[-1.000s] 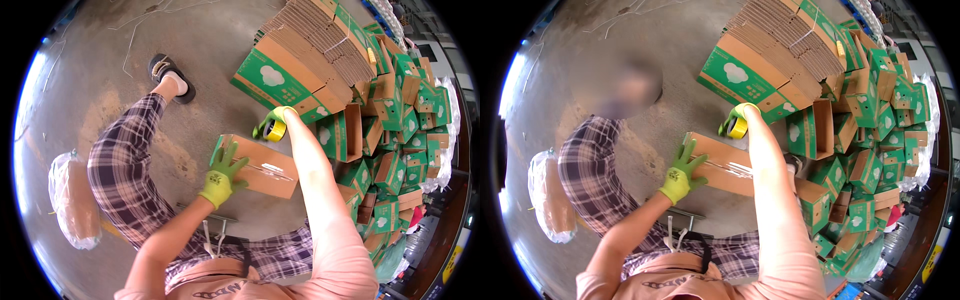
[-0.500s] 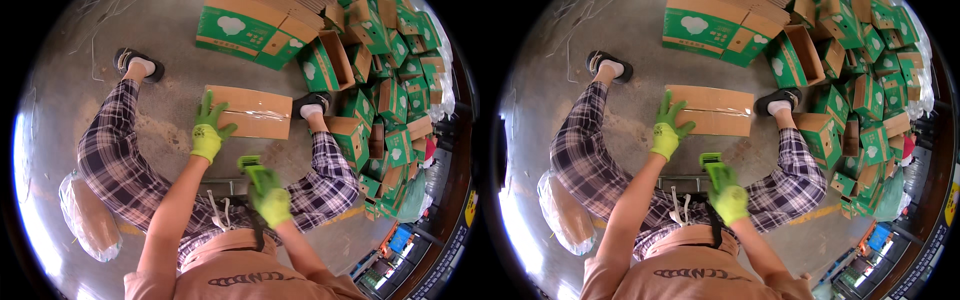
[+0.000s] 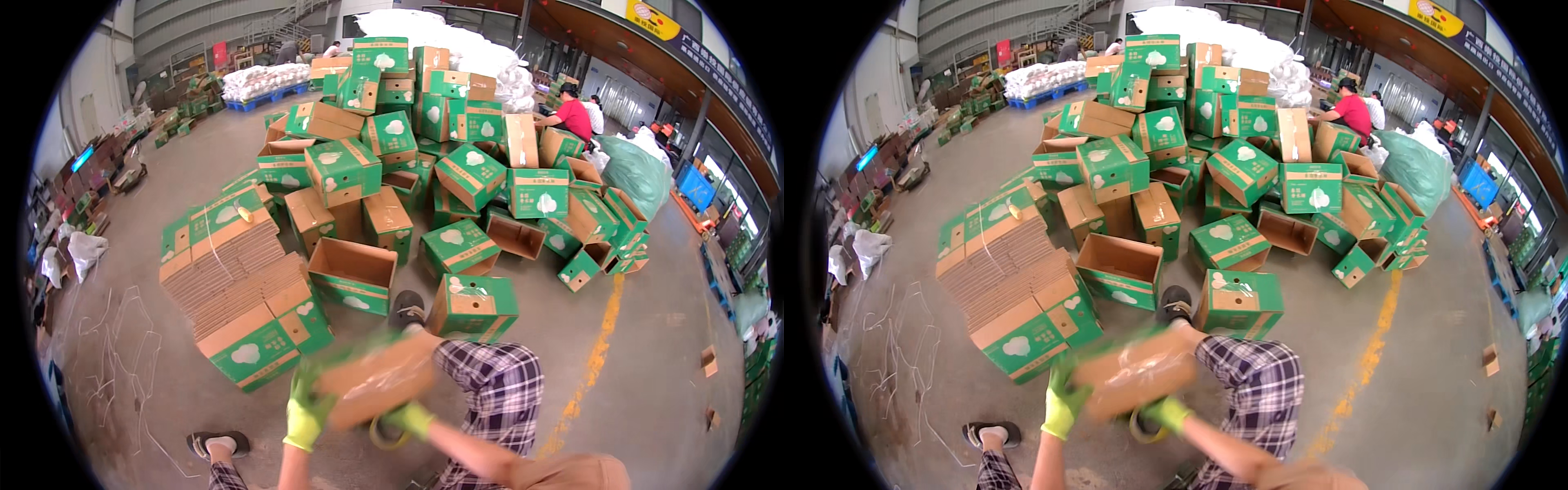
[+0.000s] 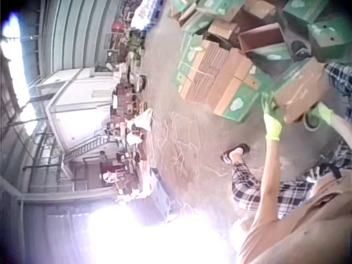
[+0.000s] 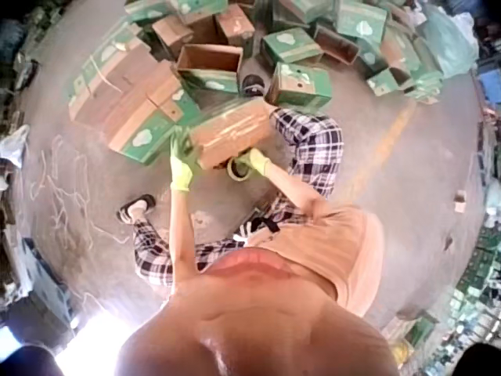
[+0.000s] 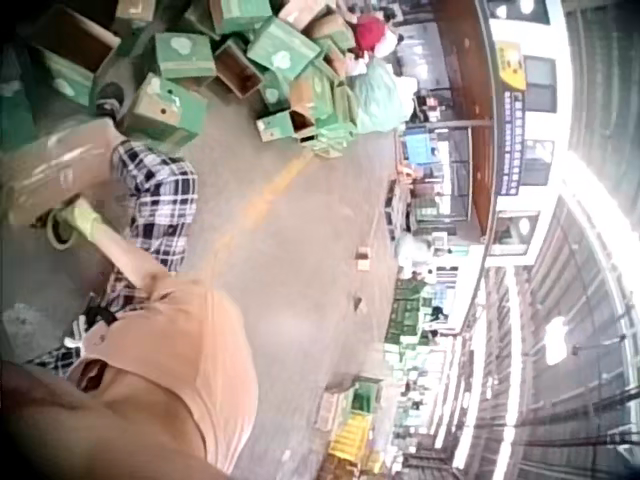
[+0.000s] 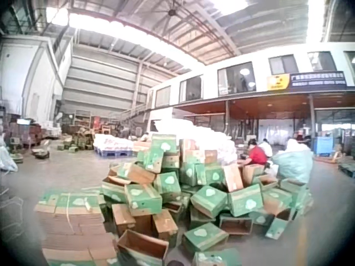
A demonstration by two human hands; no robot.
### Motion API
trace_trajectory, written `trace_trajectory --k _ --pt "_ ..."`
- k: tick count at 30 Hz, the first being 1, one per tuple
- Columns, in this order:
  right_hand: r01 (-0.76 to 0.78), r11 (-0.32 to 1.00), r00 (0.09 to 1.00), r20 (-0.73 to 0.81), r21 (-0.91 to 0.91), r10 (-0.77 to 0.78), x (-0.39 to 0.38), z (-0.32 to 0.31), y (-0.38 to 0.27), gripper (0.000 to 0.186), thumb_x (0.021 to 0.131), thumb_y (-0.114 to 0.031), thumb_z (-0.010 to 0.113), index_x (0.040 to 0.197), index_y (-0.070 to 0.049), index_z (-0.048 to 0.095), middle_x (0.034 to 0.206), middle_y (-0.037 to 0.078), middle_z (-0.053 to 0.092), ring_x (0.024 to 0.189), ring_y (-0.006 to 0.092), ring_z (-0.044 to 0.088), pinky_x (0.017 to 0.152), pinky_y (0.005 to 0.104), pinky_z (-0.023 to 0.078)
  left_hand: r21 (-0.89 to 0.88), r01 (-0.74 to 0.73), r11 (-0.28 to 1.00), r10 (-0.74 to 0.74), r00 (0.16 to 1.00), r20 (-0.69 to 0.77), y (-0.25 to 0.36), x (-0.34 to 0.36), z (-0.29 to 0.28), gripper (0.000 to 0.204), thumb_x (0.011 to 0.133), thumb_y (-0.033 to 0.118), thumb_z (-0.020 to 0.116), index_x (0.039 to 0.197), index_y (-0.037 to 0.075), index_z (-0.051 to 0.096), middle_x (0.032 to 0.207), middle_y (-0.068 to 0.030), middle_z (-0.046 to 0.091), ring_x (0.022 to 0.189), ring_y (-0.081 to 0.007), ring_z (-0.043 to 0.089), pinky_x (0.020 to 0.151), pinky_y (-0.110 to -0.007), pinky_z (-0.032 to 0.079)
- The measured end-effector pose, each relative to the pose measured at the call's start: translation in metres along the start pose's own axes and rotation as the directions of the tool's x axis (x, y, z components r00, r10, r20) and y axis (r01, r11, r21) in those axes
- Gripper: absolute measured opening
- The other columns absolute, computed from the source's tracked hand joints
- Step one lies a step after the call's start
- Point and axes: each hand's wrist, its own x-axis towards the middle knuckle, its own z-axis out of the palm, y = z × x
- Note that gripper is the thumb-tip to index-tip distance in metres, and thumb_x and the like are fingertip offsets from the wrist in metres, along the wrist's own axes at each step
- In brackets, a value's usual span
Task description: The person sits on the floor and repeatedly picks up flat cardboard sheets, folds them into boxes, and seals them with a tape gun. The person places the finished boxes into a growing pile nearby.
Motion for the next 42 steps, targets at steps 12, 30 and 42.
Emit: trace_trajectory --k 12,30,42 --pt "0.828 -0.332 0.368 -0.885 0.451 -0.284 -0.035 -0.36 -0.068 0.033 0.091 -0.016 0.063 0.122 -0.007 0.056 0.113 0.006 0.063 0.104 0.0206 0.06 0.09 0.0363 0.051 0.114 -0.095 0.989 0.058 0.956 0.289 -0.014 0.115 0.01 0.052 0.08 0.017 0.075 0.128 0.008 0.058 0.131 -0.0174 0.057 0.123 -0.0332 0.052 0.103 -0.042 0.041" --pt "0.492 0.183 0.848 -0.421 0.851 -0.322 -0.013 -0.192 0.048 0.039 0.1 -0.025 0.046 0.132 -0.003 0.048 0.111 0.018 0.063 0.097 0.0287 0.061 0.085 0.0414 0.052 0.858 0.075 0.508 0.088 0.986 -0.139 -0.156 0.138 -0.096 0.065 0.072 0.014 0.072 0.134 0.016 0.051 0.13 -0.0111 0.055 0.12 -0.0341 0.049 0.103 -0.05 0.037" --pt "0.503 0.576 0.778 -0.628 0.644 0.023 0.027 -0.018 -0.028 0.043 0.1 -0.034 0.052 0.131 -0.004 0.048 0.119 0.003 0.056 0.104 0.013 0.055 0.089 0.0276 0.046 0.586 -0.262 0.767 0.062 0.939 0.338 -0.023 -0.034 -0.057 0.039 0.073 0.018 0.07 0.112 0.011 0.066 0.101 -0.0131 0.066 0.093 -0.0365 0.06 0.081 -0.047 0.048"
